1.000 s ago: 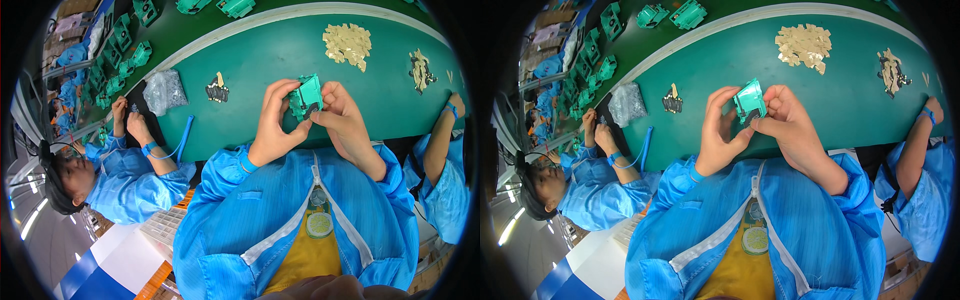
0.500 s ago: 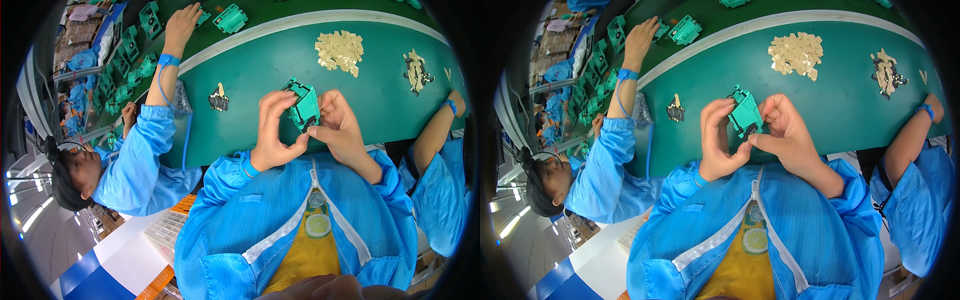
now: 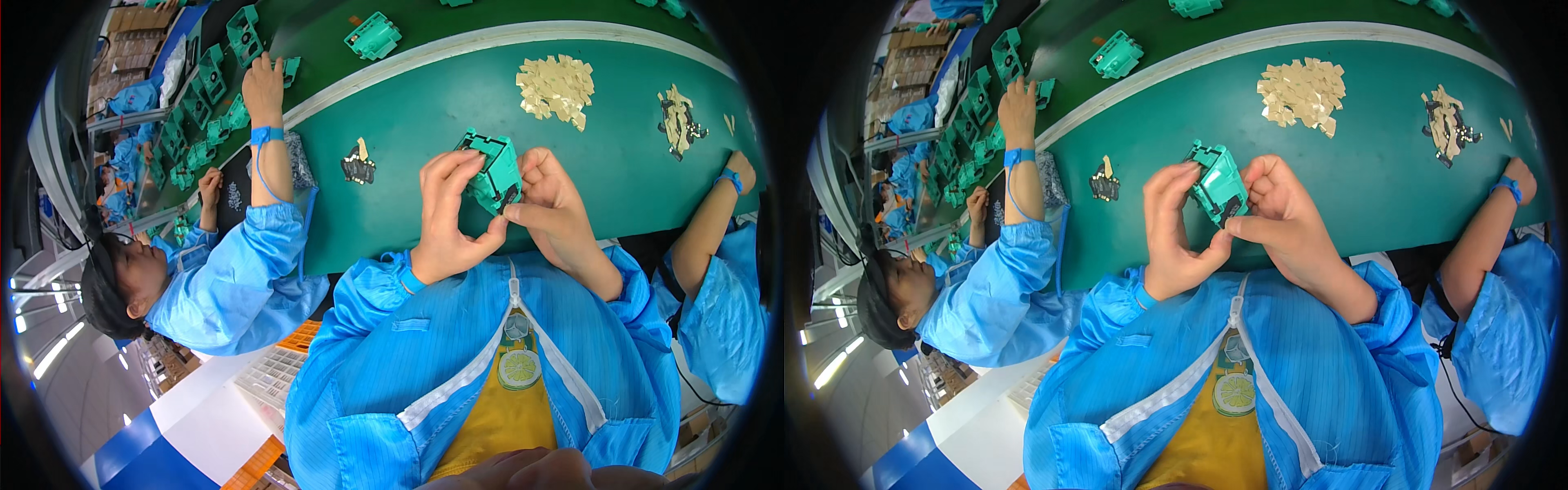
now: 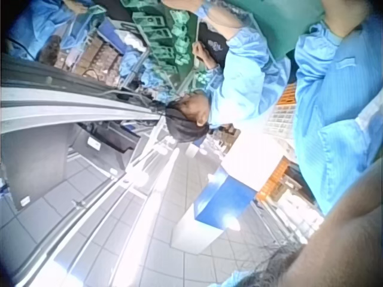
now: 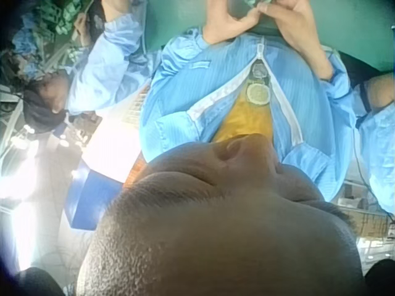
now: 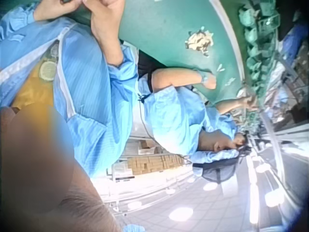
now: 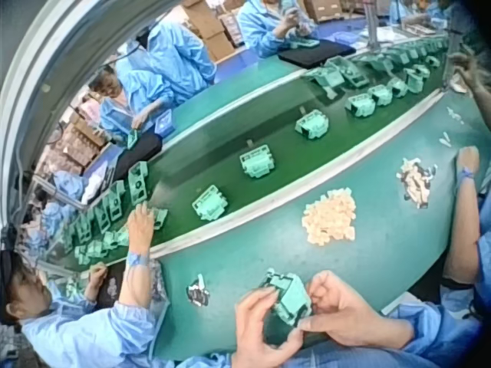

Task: The person assembles small electronic components into green plastic housings by hand, inserting circuit boards into the housings.

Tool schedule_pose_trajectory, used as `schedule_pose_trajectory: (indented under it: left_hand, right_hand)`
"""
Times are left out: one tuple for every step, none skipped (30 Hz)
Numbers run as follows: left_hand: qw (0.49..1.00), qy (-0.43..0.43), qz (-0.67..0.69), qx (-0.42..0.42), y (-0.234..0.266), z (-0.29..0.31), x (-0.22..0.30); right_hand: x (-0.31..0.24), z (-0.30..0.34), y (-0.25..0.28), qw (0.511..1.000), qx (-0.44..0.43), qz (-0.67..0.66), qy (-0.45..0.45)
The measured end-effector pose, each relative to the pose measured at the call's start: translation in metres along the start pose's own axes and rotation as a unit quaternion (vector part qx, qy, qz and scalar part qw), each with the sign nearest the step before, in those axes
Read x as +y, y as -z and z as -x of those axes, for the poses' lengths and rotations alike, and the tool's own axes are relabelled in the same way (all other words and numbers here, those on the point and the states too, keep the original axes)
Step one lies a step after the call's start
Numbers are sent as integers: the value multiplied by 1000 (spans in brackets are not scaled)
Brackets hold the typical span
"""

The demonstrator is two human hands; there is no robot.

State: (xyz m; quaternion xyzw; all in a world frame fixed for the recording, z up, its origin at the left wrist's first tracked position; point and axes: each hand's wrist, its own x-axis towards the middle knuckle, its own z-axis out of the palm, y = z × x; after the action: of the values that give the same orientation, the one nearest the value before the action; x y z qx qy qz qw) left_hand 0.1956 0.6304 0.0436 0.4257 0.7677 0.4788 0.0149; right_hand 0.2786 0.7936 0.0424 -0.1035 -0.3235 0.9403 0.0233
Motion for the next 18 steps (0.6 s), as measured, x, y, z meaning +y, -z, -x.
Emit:
schedule_pose_trajectory:
  left_hand:
    - [1000,0,1,2,2,-2,1]
    - [1000,-6,4,-3,3,-5,3]
    - [1000,-11,6,-8,4,-6,3]
    - [1000,-12,8,-5,4,-6,2]
    - [1000,5,26,-6,3,-4,1]
    - [999,21,46,-6,2,-3,0]
    - [999,19,48,-2,2,-4,-1]
    - [998,28,59,5,1,-5,-3]
    - [997,36,71,13,2,-7,-4]
    - [997,31,72,19,4,-9,-4]
    - [1000,20,9,7,7,-15,-5]
    - [998,8,-56,-3,10,-19,-6]
    - [999,-1,-53,7,11,-21,-8]
    - [997,-12,-77,1,12,-21,-10]
    - [995,-25,-100,-6,12,-23,-13]
    - [995,-37,-97,7,14,-26,-13]
    - [995,-37,-84,25,16,-26,-14]
    - [996,-37,-69,41,18,-25,-13]
  right_hand:
    - [0,-1,0,1000,0,2,0]
    - [0,-2,0,1000,8,-17,-2]
    - [0,-3,0,999,16,-36,-5]
    - [0,-4,1,999,15,-32,-4]
    - [0,-4,4,1000,28,-5,-2]
    - [0,-5,6,999,41,22,1]
    - [1,-6,7,999,39,27,2]
    - [4,-8,8,998,53,26,7]
    - [5,-11,8,997,67,25,12]
    - [5,-13,7,997,63,31,15]
    - [2,-15,5,991,83,101,29]
    - [1,-17,3,979,103,170,46]
    - [2,-19,-1,964,86,241,65]
    - [4,-22,-5,943,69,313,86]
    - [4,-25,0,941,68,323,71]
    - [-4,-33,1,937,63,334,83]
    - [-10,-41,2,949,83,298,59]
    - [-17,-45,1,959,106,261,34]
